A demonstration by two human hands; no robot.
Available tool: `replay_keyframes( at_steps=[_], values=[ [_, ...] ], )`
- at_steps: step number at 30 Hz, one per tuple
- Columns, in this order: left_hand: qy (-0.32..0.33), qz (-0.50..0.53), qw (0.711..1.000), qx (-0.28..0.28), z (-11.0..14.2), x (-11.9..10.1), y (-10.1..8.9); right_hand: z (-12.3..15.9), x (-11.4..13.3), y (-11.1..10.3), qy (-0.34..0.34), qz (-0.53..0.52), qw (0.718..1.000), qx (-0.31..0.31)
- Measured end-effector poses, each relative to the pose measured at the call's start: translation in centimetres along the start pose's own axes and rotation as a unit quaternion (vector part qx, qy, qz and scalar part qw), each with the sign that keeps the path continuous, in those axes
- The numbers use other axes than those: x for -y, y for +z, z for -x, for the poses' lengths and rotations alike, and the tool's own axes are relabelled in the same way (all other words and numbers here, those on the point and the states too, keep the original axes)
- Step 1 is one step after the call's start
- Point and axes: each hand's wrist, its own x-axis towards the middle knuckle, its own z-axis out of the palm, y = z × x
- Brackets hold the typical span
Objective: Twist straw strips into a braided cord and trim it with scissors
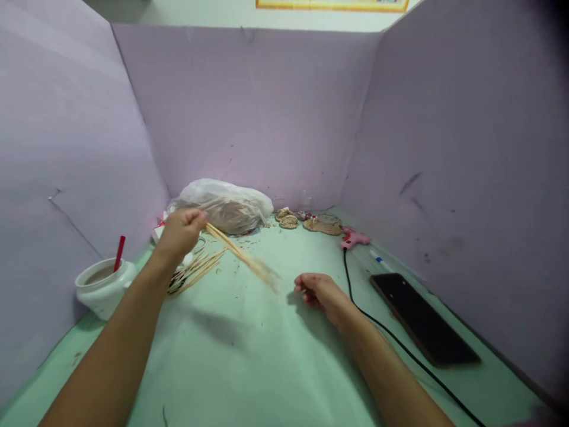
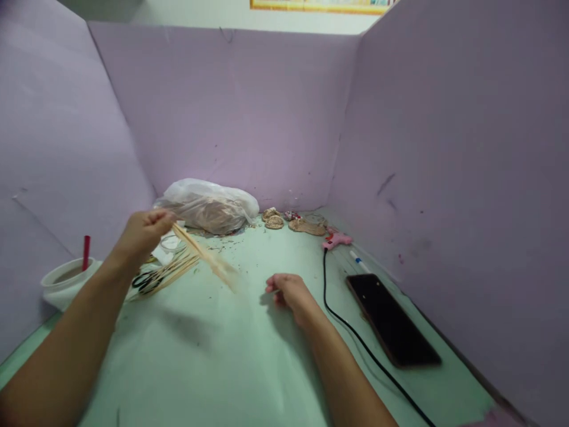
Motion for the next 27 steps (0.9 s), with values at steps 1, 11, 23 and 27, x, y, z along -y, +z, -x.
replay_keyframes(
  at_steps=[1, 11, 23, 27],
  values=[
    [0.006, 0.009, 0.997, 0.078, 0.6, -0.3, 0.3, 0.1, -0.1, -0.4, -0.023, -0.023, 0.999, -0.024],
    [0.022, 0.019, 0.972, 0.235, 7.9, -2.0, 8.1, 2.7, -1.5, 4.1, 0.007, -0.042, 0.992, 0.121],
    [-0.082, 0.192, 0.937, 0.28, 8.2, -0.2, 9.0, 2.0, -2.6, 4.3, 0.016, -0.072, 0.993, 0.092],
    [-0.105, 0.223, 0.939, 0.242, 8.9, -0.5, 9.7, 2.3, -2.5, 4.7, 0.024, -0.076, 0.991, 0.106]
  ],
)
